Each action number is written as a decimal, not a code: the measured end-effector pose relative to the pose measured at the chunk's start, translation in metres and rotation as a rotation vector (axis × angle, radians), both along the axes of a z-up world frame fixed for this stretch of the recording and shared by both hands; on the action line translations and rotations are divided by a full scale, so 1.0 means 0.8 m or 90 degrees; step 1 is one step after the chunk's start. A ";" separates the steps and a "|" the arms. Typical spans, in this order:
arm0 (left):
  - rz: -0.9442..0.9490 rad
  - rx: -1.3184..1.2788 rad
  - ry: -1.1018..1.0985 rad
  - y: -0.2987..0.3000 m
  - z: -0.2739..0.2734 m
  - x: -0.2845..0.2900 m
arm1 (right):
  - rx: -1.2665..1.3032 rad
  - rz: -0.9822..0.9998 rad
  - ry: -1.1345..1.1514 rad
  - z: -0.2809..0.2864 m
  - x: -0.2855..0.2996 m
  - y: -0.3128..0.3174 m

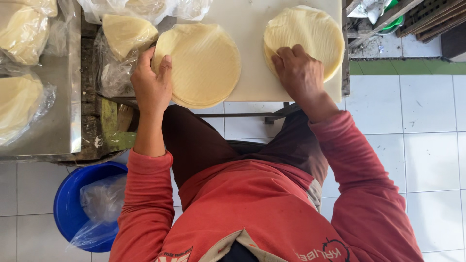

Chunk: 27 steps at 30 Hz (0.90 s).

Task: The person separates thin dough wrappers by hand from a stack on a workspace, placing them into new piles.

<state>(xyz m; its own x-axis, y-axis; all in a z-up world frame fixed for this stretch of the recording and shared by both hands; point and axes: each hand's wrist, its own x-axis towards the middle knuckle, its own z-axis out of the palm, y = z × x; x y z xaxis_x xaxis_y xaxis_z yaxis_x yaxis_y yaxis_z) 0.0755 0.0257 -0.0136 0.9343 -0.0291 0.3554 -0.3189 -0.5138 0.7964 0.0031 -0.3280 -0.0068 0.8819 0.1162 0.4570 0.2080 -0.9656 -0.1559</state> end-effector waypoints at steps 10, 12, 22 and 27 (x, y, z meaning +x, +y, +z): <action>-0.001 0.029 -0.007 -0.002 0.003 -0.005 | -0.012 0.023 -0.002 0.039 -0.058 0.005; 0.003 0.033 -0.003 -0.002 0.003 -0.006 | 0.038 0.088 -0.014 0.034 -0.061 -0.007; 0.006 0.014 0.041 -0.002 0.003 -0.005 | 0.180 -0.156 -0.035 0.026 -0.050 -0.146; -0.002 0.020 0.010 0.000 -0.002 -0.006 | 0.279 -0.210 0.097 0.027 -0.075 -0.145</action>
